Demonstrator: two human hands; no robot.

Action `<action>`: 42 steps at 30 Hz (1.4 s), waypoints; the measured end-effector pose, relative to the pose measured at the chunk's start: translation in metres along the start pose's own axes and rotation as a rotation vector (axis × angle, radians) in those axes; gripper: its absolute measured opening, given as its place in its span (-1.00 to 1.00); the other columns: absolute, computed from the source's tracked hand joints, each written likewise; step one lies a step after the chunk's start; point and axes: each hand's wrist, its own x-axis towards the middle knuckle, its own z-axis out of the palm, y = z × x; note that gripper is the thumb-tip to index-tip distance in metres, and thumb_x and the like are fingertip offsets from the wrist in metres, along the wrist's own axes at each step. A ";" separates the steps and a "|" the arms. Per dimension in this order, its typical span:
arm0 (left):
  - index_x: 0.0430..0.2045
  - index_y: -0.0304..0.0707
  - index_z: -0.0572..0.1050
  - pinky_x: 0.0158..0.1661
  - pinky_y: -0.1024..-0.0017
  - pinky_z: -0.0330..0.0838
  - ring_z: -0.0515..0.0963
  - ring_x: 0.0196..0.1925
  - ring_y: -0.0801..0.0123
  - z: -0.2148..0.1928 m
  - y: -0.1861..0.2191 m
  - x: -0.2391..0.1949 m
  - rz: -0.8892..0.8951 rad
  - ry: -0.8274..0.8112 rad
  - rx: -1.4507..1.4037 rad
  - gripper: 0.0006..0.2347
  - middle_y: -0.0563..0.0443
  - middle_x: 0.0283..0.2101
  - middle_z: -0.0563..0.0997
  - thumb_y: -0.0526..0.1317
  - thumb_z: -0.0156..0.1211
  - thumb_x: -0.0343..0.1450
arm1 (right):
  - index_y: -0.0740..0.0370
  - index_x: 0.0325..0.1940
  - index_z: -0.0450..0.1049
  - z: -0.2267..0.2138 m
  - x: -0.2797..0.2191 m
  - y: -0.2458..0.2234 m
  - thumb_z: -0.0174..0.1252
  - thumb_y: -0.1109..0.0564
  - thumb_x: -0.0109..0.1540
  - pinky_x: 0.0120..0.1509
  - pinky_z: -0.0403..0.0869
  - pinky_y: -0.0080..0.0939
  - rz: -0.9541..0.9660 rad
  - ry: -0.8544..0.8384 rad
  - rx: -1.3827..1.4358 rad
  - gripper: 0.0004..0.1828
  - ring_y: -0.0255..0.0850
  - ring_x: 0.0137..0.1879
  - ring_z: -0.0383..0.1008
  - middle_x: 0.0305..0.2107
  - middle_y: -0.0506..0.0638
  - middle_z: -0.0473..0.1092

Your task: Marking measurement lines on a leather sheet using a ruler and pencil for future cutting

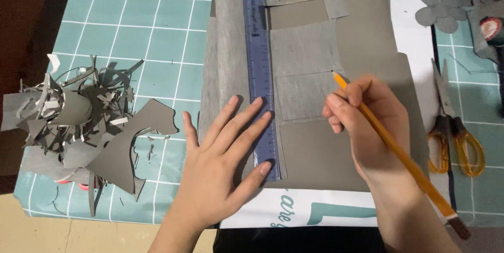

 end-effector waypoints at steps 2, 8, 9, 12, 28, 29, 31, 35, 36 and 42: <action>0.37 0.01 0.29 0.31 -0.54 -0.42 0.12 0.58 0.19 0.000 0.000 -0.001 -0.007 0.000 -0.001 -0.51 0.13 0.49 0.27 0.03 -0.05 0.50 | 0.09 -0.41 0.18 0.002 -0.001 -0.003 0.09 0.34 0.25 -0.37 0.29 -0.39 0.028 0.019 -0.026 -0.72 -0.28 -0.36 0.40 -0.57 -0.06 0.28; 0.33 0.03 0.34 0.32 -0.55 -0.38 0.16 0.57 0.20 0.000 -0.001 -0.002 -0.022 0.039 0.016 -0.53 0.15 0.46 0.33 0.05 0.01 0.49 | 0.13 -0.41 0.16 0.001 -0.001 0.000 0.03 0.38 0.21 -0.37 0.27 -0.38 -0.005 0.017 -0.058 -0.75 -0.25 -0.35 0.37 -0.59 -0.05 0.21; 0.33 0.05 0.34 0.31 -0.57 -0.37 0.17 0.57 0.20 0.000 -0.002 -0.002 -0.024 0.042 0.025 -0.52 0.16 0.46 0.33 0.06 0.02 0.48 | 0.13 -0.39 0.14 0.000 0.000 0.004 0.03 0.37 0.22 -0.37 0.27 -0.39 -0.042 -0.008 -0.024 -0.75 -0.26 -0.35 0.36 -0.57 -0.02 0.23; 0.33 0.06 0.35 0.30 -0.59 -0.35 0.17 0.57 0.19 0.000 -0.003 -0.004 -0.025 0.045 0.040 -0.52 0.16 0.46 0.33 0.07 0.03 0.48 | 0.13 -0.37 0.12 -0.001 -0.001 0.003 0.03 0.35 0.25 -0.36 0.27 -0.39 -0.075 -0.044 -0.013 -0.75 -0.25 -0.35 0.34 -0.54 -0.01 0.23; 0.32 0.09 0.36 0.30 -0.61 -0.32 0.15 0.58 0.17 0.001 -0.004 -0.004 -0.026 0.033 0.035 -0.51 0.18 0.46 0.33 0.08 0.10 0.46 | 0.12 -0.31 0.14 -0.003 -0.005 0.003 0.11 0.27 0.29 -0.35 0.28 -0.42 -0.072 -0.061 -0.085 -0.74 -0.30 -0.35 0.37 -0.49 0.02 0.32; 0.32 0.09 0.36 0.30 -0.61 -0.32 0.15 0.58 0.17 0.001 -0.004 -0.004 -0.027 0.032 0.034 -0.51 0.18 0.46 0.33 0.08 0.10 0.46 | 0.12 -0.31 0.14 -0.003 -0.005 0.002 0.11 0.27 0.29 -0.35 0.28 -0.42 -0.071 -0.060 -0.086 -0.74 -0.30 -0.35 0.37 -0.49 0.02 0.32; 0.32 0.08 0.36 0.30 -0.60 -0.33 0.16 0.58 0.16 0.001 -0.004 -0.004 -0.023 0.030 0.038 -0.51 0.17 0.45 0.34 0.08 0.10 0.46 | 0.10 -0.32 0.13 -0.002 -0.005 0.000 0.08 0.29 0.29 -0.35 0.29 -0.41 -0.090 -0.069 -0.120 -0.75 -0.30 -0.35 0.37 -0.50 0.01 0.33; 0.32 0.09 0.36 0.31 -0.59 -0.33 0.15 0.58 0.16 0.002 -0.005 -0.004 -0.023 0.028 0.030 -0.50 0.17 0.45 0.34 0.07 0.14 0.44 | 0.10 -0.32 0.12 -0.004 -0.004 0.005 0.10 0.28 0.28 -0.36 0.24 -0.44 -0.116 -0.084 -0.057 -0.74 -0.30 -0.37 0.34 -0.52 0.02 0.30; 0.32 0.09 0.36 0.31 -0.59 -0.34 0.15 0.58 0.16 0.002 -0.005 -0.005 -0.020 0.029 0.038 -0.50 0.17 0.45 0.34 0.08 0.12 0.45 | 0.10 -0.32 0.13 -0.003 -0.004 0.003 0.10 0.29 0.29 -0.35 0.26 -0.44 -0.103 -0.084 -0.082 -0.73 -0.30 -0.36 0.36 -0.50 0.01 0.31; 0.30 0.09 0.38 0.29 -0.61 -0.33 0.16 0.58 0.16 0.002 -0.005 -0.005 -0.023 0.032 0.034 -0.51 0.17 0.45 0.35 0.07 0.13 0.44 | 0.13 -0.33 0.19 -0.003 -0.005 -0.001 0.00 0.27 0.37 -0.33 0.29 -0.36 -0.083 -0.080 -0.050 -0.80 -0.25 -0.40 0.32 -0.51 0.09 0.37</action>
